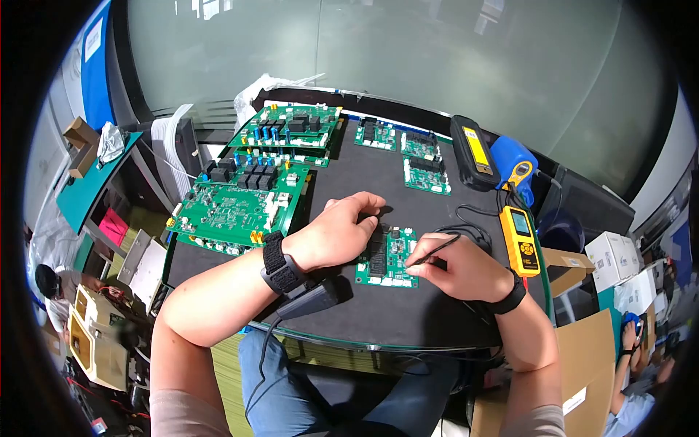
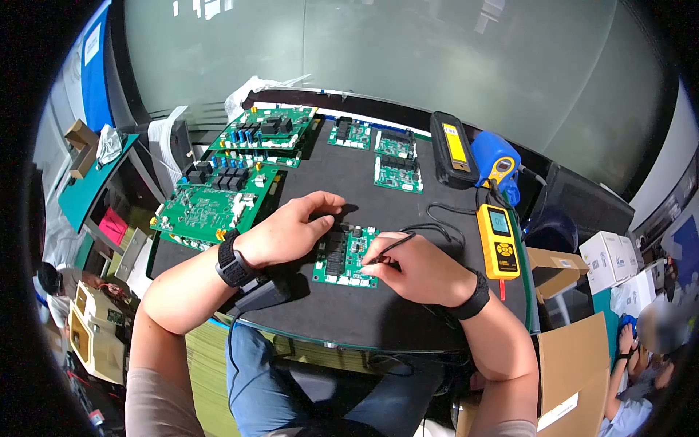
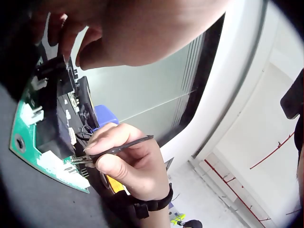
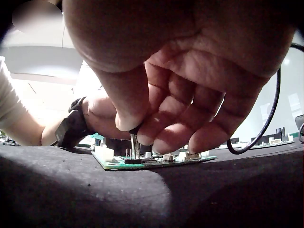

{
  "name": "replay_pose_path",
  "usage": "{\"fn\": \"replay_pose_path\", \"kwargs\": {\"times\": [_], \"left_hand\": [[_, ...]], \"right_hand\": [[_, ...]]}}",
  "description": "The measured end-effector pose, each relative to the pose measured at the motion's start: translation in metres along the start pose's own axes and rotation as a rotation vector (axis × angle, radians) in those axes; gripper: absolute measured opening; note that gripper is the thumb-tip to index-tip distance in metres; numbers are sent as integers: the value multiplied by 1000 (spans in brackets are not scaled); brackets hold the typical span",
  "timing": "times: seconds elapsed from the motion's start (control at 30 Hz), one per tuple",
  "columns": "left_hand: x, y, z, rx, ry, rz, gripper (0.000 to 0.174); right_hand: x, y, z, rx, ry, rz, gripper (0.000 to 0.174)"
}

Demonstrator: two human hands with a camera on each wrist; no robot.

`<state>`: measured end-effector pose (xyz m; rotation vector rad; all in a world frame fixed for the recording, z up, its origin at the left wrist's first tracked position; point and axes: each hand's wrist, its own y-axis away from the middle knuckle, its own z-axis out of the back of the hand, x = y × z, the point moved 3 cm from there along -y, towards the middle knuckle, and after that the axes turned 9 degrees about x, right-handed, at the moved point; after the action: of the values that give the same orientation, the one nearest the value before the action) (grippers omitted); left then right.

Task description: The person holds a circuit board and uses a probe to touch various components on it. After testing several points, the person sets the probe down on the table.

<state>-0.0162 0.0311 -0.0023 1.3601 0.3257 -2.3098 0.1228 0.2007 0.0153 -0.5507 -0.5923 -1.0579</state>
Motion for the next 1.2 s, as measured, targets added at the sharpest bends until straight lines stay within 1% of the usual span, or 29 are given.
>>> {"fn": "replay_pose_path", "kwargs": {"times": [0.1, 0.17, 0.3, 0.37, 0.43, 0.5, 0.53, 0.6, 0.7, 0.73, 0.8, 0.9, 1.0, 1.07, 1.17, 1.2], "left_hand": [[-2, 0, 1, -26, 38, 1, 35], [-7, 3, 1, -13, 203, 75, 35], [-1, 1, -1, -12, 260, 52, 35], [-2, 1, -2, -6, 217, 35, 34], [-4, 1, -3, -25, 205, 16, 34], [-4, 2, -3, 13, 113, 59, 33], [-2, 1, -2, 12, 112, 59, 33], [3, -1, -2, -18, 42, 38, 32], [2, 1, -3, -13, 25, -7, 32], [0, 2, -3, -12, 20, -5, 32], [-4, 4, -3, 23, 31, 57, 34], [4, 1, -5, -19, -9, 43, 34], [4, 2, -6, 23, 69, 43, 33], [-1, 4, -6, 46, 69, 55, 32], [-3, 5, -6, 78, 77, 69, 31], [-4, 5, -6, 82, 69, 69, 31]], "right_hand": [[0, 0, 0, -9, 21, 20, 7], [-1, 0, 0, -9, 31, 27, 7], [1, -1, 0, 6, 11, -10, 7], [1, 0, 0, -12, 31, 30, 7], [1, 0, 1, -5, 32, 12, 7], [0, 0, 1, 2, 27, 1, 7], [0, 1, 1, 0, 21, 3, 7], [0, 1, -1, -4, 9, 6, 8], [1, 2, 0, -12, -4, 14, 8], [3, 2, 1, -3, 4, -3, 9], [4, 1, 1, 7, 8, -19, 9], [5, 1, 1, 10, 22, -28, 10], [3, 2, 1, 11, 44, -48, 9], [0, 2, 1, 3, 90, 28, 9], [-2, 2, 0, -1, 72, 46, 9], [1, 2, 1, 8, 85, 24, 9]]}}
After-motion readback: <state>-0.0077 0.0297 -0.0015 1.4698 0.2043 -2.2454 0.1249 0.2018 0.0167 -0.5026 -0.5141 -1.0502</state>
